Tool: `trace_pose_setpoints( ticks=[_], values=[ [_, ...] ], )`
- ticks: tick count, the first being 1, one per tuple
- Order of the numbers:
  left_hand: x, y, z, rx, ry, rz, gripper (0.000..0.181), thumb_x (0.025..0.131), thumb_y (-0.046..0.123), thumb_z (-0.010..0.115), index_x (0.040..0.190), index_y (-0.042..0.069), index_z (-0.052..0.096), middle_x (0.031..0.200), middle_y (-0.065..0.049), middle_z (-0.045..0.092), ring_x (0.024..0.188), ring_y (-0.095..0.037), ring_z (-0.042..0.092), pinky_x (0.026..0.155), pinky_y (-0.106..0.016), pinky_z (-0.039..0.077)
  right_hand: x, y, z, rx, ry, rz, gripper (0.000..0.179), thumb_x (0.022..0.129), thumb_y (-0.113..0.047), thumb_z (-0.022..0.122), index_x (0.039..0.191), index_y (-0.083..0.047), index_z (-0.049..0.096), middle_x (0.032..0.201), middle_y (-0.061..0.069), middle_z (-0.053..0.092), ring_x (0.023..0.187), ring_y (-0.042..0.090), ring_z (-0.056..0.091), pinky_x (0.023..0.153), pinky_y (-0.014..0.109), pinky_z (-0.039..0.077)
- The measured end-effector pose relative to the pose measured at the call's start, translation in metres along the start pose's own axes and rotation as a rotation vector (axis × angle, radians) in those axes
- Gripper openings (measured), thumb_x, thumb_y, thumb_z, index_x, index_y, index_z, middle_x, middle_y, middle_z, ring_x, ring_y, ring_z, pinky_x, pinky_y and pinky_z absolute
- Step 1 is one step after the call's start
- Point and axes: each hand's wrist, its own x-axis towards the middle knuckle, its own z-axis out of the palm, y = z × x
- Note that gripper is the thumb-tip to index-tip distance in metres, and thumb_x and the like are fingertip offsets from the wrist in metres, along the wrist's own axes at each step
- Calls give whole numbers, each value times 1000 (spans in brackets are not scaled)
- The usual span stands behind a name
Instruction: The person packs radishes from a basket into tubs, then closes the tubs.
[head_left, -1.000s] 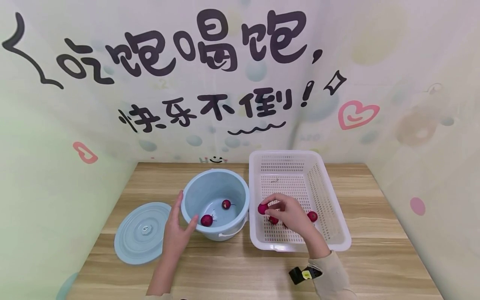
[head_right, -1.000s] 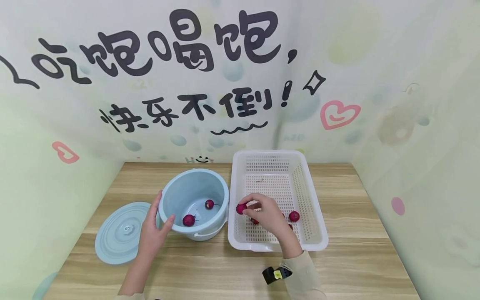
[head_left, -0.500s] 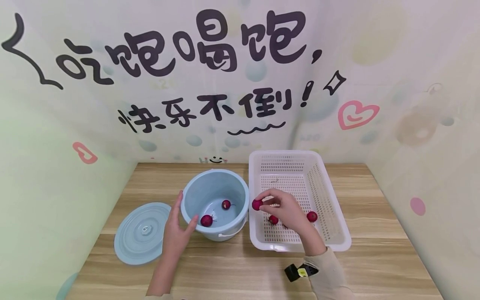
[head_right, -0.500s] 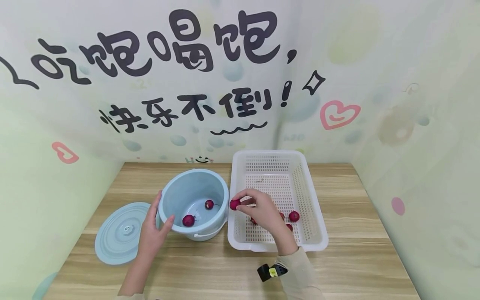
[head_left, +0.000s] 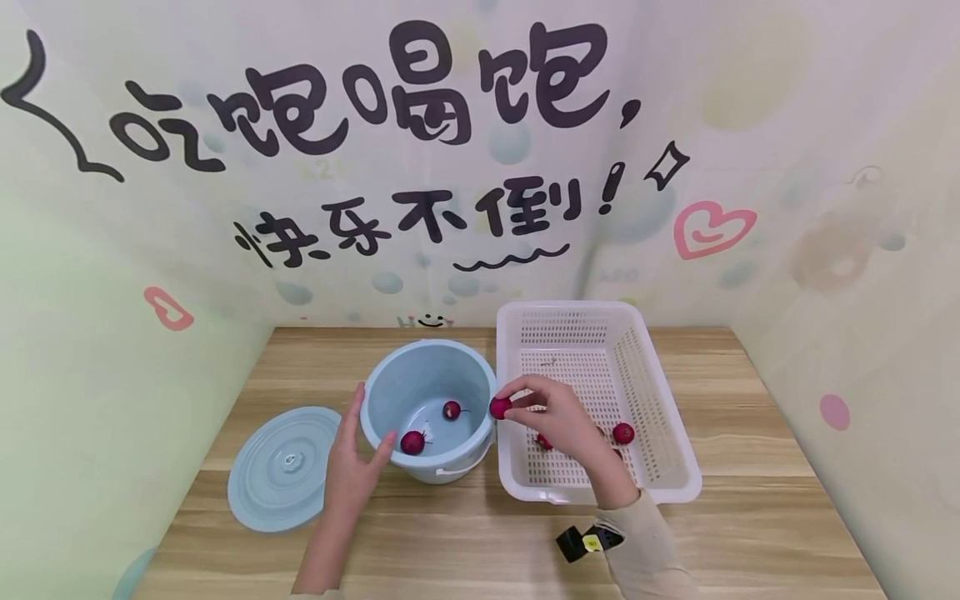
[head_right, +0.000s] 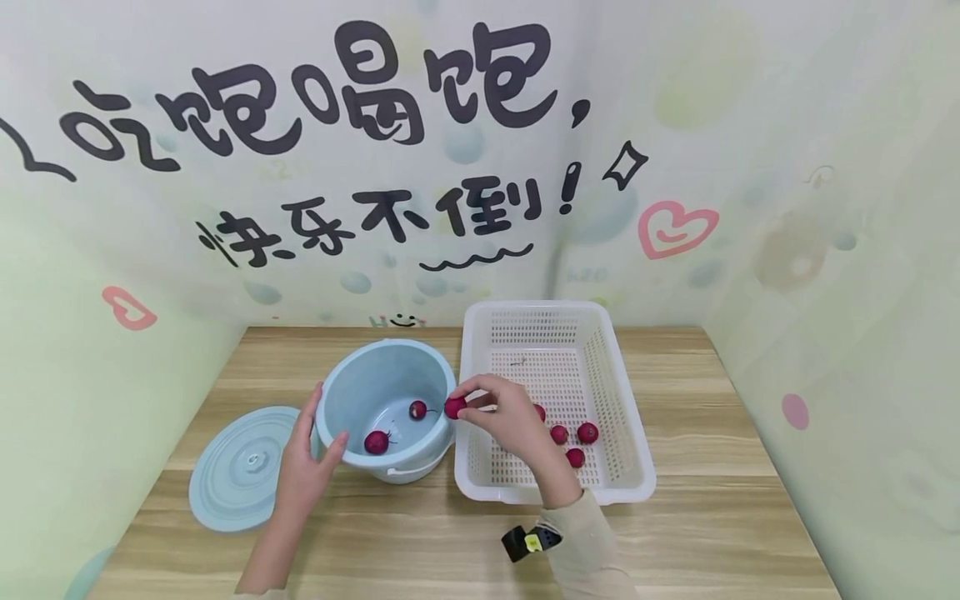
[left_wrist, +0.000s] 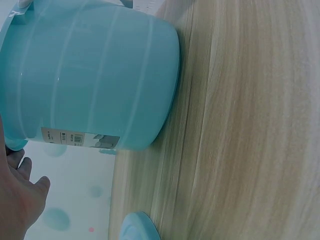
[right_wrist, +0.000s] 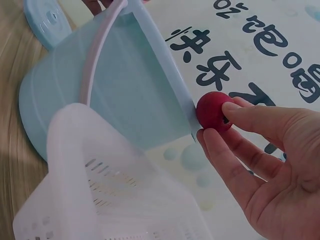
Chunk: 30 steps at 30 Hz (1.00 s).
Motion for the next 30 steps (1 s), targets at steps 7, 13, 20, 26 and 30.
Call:
trace_pose_setpoints(
  ticks=[7,13,20,26,30],
  values=[
    [-1,-1,-1,15,-8,-22,81,89,23,71,158,19,28,163,-10,33,148,-37,34,113,-62,39,3,-2,5,21,-9,-31,23,88,-6,72,111,-12,72,113,11,73,99,25,72,86,32,62],
    [-1,1,0,10,0,-14,82,88,19,72,158,18,29,162,-11,35,148,-37,35,114,-62,38,5,-5,9,40,-11,-42,26,90,-6,71,115,-11,72,116,12,72,100,26,72,86,30,62],
    [-1,-1,0,14,1,-10,82,88,20,71,158,19,29,162,-12,34,147,-38,35,113,-63,38,3,-8,10,29,-20,-32,29,90,-7,70,120,-9,70,121,12,71,103,26,71,89,33,61],
    [0,-1,0,18,-2,-14,81,89,21,71,158,18,29,162,-11,34,148,-38,34,113,-63,38,3,-4,9,22,8,-20,28,91,-8,70,119,-9,70,120,11,71,105,25,72,93,37,60],
    [0,-1,1,16,-2,-13,81,89,20,71,158,18,29,162,-11,34,148,-38,34,113,-63,38,2,-1,6,27,32,-28,27,91,-6,70,117,-9,71,118,11,72,105,26,72,92,36,60]
  ],
)
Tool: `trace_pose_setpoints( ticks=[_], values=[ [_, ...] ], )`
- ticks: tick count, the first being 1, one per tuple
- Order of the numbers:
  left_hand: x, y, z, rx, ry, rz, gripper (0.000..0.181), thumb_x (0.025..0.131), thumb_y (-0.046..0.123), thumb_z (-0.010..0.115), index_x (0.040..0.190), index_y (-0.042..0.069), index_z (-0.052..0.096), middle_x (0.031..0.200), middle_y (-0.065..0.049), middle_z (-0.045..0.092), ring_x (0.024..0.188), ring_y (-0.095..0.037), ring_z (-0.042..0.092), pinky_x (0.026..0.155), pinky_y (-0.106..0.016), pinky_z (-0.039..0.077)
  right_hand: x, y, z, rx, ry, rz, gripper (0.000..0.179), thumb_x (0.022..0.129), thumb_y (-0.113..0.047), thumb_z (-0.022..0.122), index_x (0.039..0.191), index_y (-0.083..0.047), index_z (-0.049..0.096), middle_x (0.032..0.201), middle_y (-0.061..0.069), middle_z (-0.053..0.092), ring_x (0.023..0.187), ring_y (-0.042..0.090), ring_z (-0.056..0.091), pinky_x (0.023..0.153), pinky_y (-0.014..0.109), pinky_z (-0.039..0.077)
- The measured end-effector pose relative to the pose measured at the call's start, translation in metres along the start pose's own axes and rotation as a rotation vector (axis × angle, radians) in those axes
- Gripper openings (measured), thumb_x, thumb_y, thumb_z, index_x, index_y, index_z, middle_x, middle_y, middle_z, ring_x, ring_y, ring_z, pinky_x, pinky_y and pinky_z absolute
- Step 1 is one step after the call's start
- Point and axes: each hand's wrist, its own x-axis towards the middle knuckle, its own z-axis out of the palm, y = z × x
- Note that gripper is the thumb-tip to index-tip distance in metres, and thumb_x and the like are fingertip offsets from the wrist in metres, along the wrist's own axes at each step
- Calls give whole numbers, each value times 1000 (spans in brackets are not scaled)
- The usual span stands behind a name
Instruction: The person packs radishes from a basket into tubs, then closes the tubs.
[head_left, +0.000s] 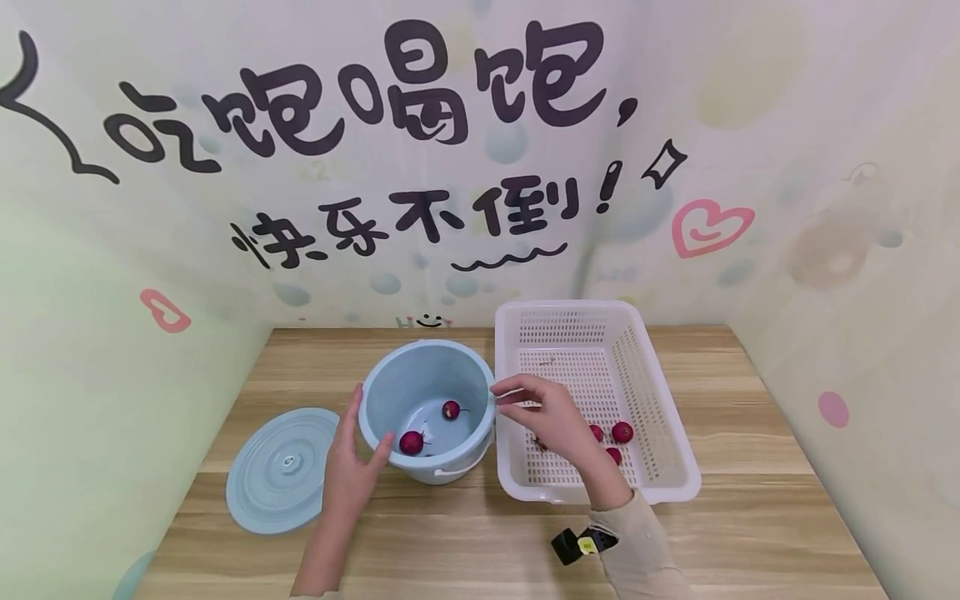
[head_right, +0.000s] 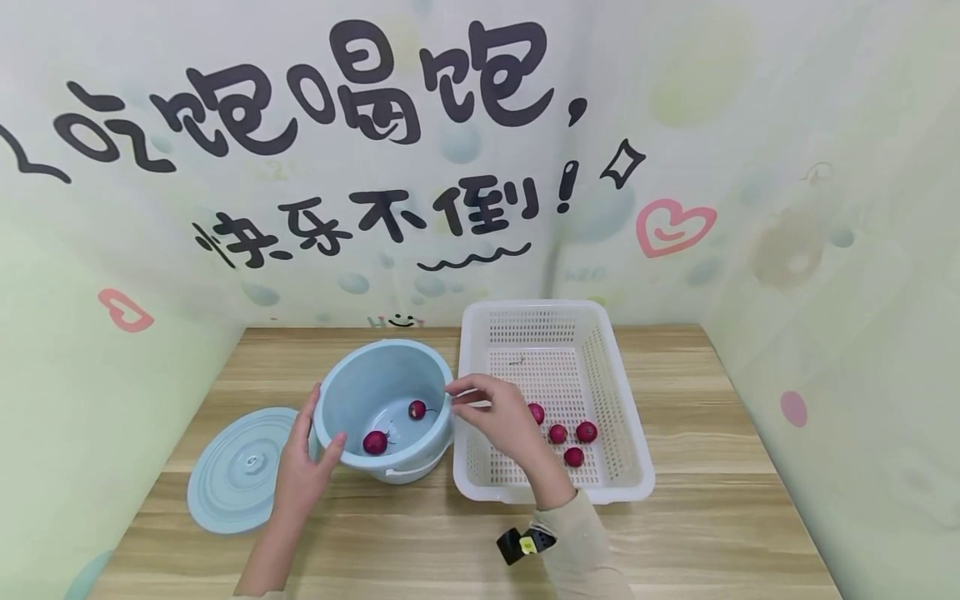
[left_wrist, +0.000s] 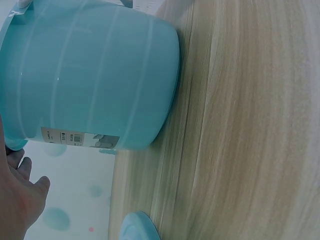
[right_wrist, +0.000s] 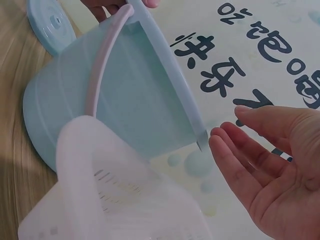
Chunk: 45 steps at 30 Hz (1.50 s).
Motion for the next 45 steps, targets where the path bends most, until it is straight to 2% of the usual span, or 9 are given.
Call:
trace_pose_setpoints(
  ticks=[12,19,26,30,34,40,45],
  values=[
    [0,0,0,0,1,3,81,89,21,70,158,20,28,162,-11,34,148,-38,34,115,-64,36,-5,8,-7,-22,26,40,26,91,-7,69,117,-7,70,117,13,72,106,25,71,93,36,60],
    [0,-1,0,-1,-3,0,81,89,23,69,158,21,28,163,-10,33,148,-36,34,116,-62,35,-9,14,-12,-23,33,59,27,92,-7,68,119,-4,69,120,18,70,105,26,72,94,38,60],
    [0,-1,0,4,-8,-1,80,90,25,69,159,23,27,163,-9,33,148,-37,34,115,-62,37,-10,25,-16,-9,53,44,23,91,-6,69,114,-8,71,115,13,72,101,24,73,90,33,61],
    [0,-1,1,-2,-2,6,81,90,24,70,159,23,27,162,-9,34,148,-36,35,116,-62,37,-12,28,-19,-10,57,28,23,92,-6,68,114,-7,71,116,16,72,101,26,73,89,32,61],
    [0,-1,1,-11,5,14,82,89,22,70,159,23,28,162,-10,35,148,-35,35,117,-61,35,-13,29,-23,-29,75,46,22,92,-7,69,114,-9,71,116,14,72,101,23,73,88,29,61],
    [0,1,0,-28,6,34,81,88,21,70,158,21,28,162,-9,35,149,-34,34,120,-59,31,-17,33,-29,-29,98,47,24,92,-7,68,115,-4,70,114,16,72,98,26,72,86,27,61],
    [0,1,0,-29,10,38,81,88,19,70,158,19,29,162,-9,35,149,-34,34,120,-59,32,-20,41,-35,-38,116,68,21,92,-10,68,114,-10,71,115,13,72,100,23,72,89,29,61]
  ],
)
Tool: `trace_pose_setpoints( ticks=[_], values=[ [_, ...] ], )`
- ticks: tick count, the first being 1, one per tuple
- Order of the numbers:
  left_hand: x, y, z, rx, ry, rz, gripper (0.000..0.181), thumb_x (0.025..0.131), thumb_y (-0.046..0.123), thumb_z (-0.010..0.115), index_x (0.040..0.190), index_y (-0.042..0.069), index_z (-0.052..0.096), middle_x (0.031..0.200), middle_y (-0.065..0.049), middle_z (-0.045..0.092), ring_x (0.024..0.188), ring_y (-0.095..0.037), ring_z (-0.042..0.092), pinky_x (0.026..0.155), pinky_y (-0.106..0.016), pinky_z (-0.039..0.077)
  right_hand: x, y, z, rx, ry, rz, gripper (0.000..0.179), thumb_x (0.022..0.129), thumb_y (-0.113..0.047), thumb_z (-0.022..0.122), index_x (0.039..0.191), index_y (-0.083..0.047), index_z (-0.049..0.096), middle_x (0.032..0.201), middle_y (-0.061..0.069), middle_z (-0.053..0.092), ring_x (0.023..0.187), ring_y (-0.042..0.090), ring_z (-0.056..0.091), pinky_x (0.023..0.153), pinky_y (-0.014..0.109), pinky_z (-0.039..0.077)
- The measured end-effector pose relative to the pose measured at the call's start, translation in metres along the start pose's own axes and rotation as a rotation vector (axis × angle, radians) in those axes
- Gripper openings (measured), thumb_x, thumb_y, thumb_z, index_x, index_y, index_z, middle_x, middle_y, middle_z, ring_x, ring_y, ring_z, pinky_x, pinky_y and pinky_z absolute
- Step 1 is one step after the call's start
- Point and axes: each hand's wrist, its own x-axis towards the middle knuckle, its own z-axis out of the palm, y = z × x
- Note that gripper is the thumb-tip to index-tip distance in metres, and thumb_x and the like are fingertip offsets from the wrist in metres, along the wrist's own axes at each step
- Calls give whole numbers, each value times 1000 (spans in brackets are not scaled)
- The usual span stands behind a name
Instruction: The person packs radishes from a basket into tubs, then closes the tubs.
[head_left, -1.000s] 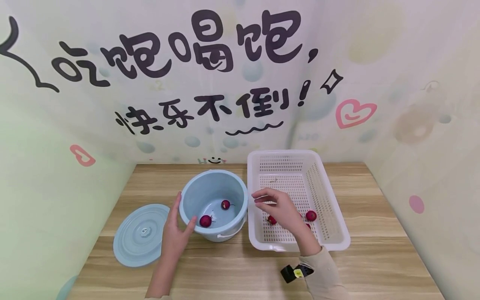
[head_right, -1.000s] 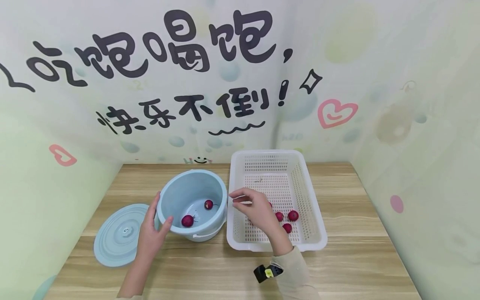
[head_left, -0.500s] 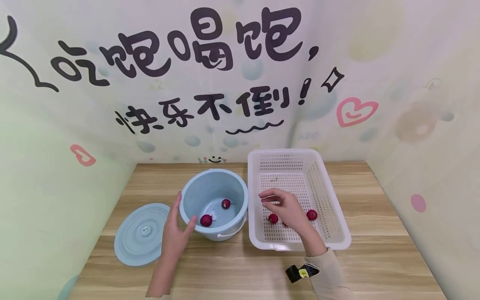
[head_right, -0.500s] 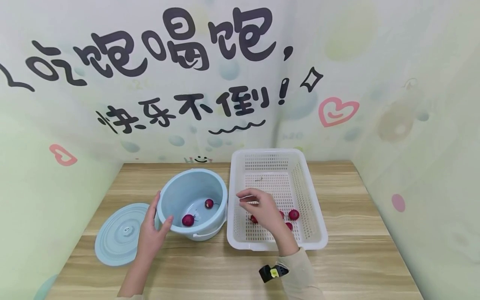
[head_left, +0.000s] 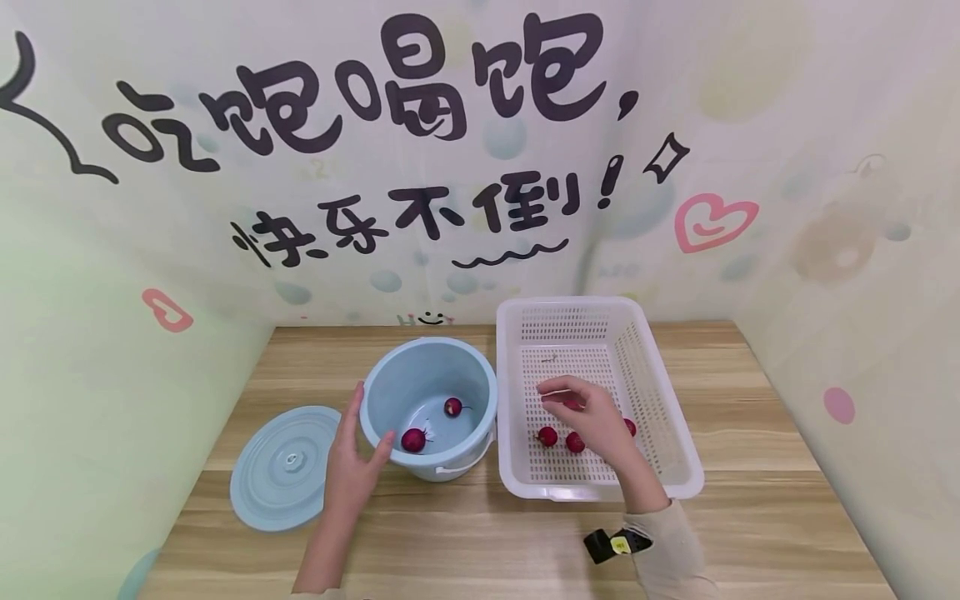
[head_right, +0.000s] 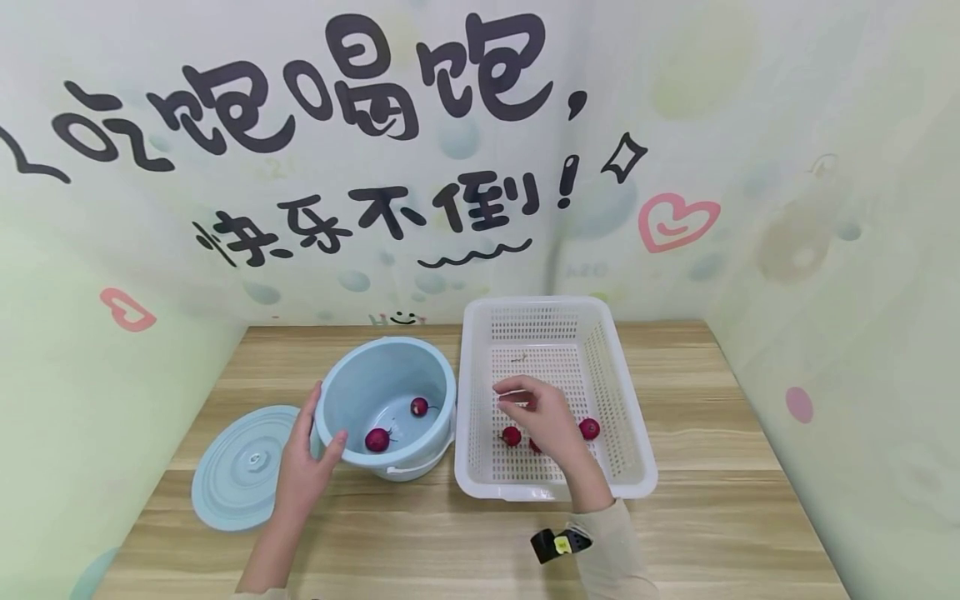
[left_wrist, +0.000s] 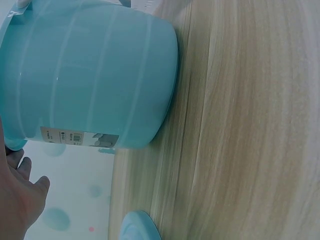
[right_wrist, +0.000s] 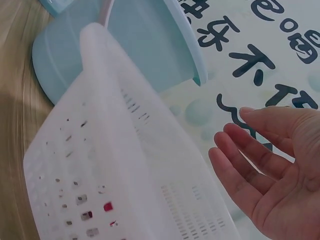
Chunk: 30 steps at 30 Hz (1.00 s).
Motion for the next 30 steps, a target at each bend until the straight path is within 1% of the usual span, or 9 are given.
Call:
trace_pose_setpoints(
  ticks=[2,4,10,17,20,25,30],
  values=[
    [0,0,0,1,0,-2,81,88,19,70,158,20,29,162,-9,35,148,-34,34,120,-59,32,0,3,-2,2,8,10,21,92,-10,69,113,-12,71,116,13,72,102,23,71,91,29,60],
    [0,0,0,0,0,-4,82,88,19,70,158,20,29,162,-9,35,148,-34,35,120,-59,32,-1,5,-5,10,15,13,21,93,-10,68,114,-11,71,117,14,72,104,23,70,91,29,60],
    [0,0,0,-1,0,-9,81,88,19,70,158,20,29,162,-9,35,149,-34,34,120,-59,32,-2,11,-9,16,51,24,20,93,-10,68,113,-7,71,118,16,71,105,27,70,85,19,59],
    [0,1,0,-6,-2,-12,82,88,17,70,158,20,29,162,-9,35,149,-34,34,120,-60,32,-4,19,-11,38,72,48,22,94,-12,68,115,-5,70,120,17,70,108,29,70,85,16,57],
    [0,1,0,-7,-2,-8,82,87,17,69,158,20,29,162,-9,35,149,-34,34,120,-60,32,-3,23,-11,33,84,61,24,94,-12,67,116,-3,69,121,19,69,110,31,69,88,22,58],
    [0,-1,0,-5,-1,-3,82,87,17,70,158,21,29,162,-9,35,149,-34,33,120,-59,32,0,31,-10,10,102,98,26,95,-9,65,119,-1,67,124,19,68,114,35,67,97,42,58],
    [0,-1,0,-5,2,-1,82,87,17,70,158,21,29,162,-9,35,149,-34,34,120,-59,32,3,39,-9,2,114,170,30,95,-9,64,124,-1,64,131,19,64,122,38,63,102,49,54]
  ],
)
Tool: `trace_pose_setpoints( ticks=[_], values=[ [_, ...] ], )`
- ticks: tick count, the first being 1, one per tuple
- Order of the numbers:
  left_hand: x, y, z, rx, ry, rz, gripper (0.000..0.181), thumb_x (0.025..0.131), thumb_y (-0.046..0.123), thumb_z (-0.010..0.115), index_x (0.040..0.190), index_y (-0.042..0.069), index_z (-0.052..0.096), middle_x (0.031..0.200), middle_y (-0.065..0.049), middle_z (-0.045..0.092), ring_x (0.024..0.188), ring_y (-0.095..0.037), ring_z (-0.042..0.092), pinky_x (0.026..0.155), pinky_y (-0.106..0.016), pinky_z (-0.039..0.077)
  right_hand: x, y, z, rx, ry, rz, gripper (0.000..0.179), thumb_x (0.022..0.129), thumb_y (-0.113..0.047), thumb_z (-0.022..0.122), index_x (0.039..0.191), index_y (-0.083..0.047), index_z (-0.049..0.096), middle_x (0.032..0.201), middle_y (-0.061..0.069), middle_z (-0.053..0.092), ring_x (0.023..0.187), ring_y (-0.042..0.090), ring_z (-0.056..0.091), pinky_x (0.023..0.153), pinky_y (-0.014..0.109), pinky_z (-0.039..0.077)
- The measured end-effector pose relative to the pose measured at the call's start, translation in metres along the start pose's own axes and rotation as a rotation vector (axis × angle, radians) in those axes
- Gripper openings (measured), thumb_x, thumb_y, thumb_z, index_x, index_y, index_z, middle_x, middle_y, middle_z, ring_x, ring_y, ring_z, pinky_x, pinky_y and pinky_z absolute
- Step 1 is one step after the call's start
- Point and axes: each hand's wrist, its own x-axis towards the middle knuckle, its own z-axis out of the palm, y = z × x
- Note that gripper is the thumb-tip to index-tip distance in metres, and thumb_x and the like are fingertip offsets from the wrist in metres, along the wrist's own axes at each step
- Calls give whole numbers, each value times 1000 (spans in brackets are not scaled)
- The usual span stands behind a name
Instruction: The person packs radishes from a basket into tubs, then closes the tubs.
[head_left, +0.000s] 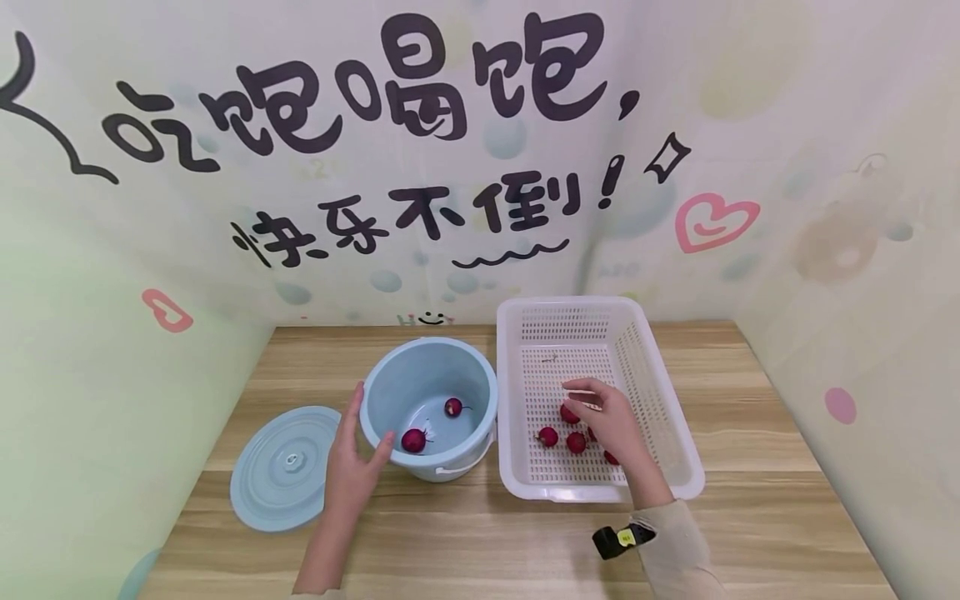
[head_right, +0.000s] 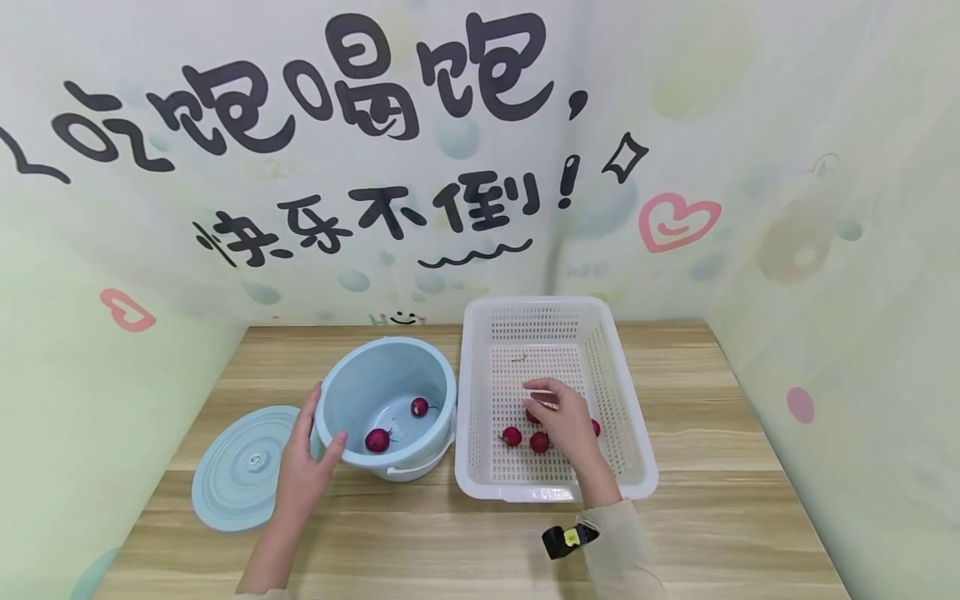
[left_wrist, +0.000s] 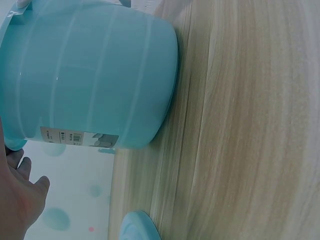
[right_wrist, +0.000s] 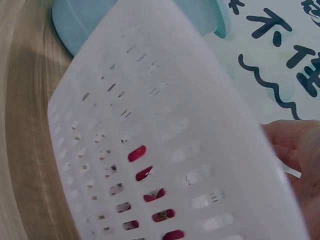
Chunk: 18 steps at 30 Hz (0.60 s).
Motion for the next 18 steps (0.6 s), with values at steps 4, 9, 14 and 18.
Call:
trace_pose_setpoints(
  ticks=[4,9,14,18],
  values=[
    [0,1,0,0,-3,-2,82,88,18,70,158,20,29,162,-8,35,149,-34,33,120,-59,31,3,6,2,-34,23,48,31,95,-9,64,125,-2,64,134,20,62,126,40,59,106,50,51],
    [0,2,0,6,-7,-13,81,89,20,69,158,21,28,163,-7,34,149,-33,33,119,-59,33,7,11,4,-85,35,87,33,95,-8,64,127,-1,62,138,21,59,133,40,53,112,49,46],
    [0,3,0,10,-11,-17,80,90,21,69,158,21,28,163,-8,33,149,-34,33,118,-60,34,8,15,8,-220,-71,129,47,94,-8,64,139,-2,53,150,25,46,142,44,39,118,56,36],
    [0,1,1,14,-10,-21,80,89,20,69,158,21,28,163,-8,34,149,-34,33,118,-60,34,6,15,10,-322,-175,149,56,93,-6,64,145,0,46,155,27,38,145,47,34,119,61,31]
  ],
)
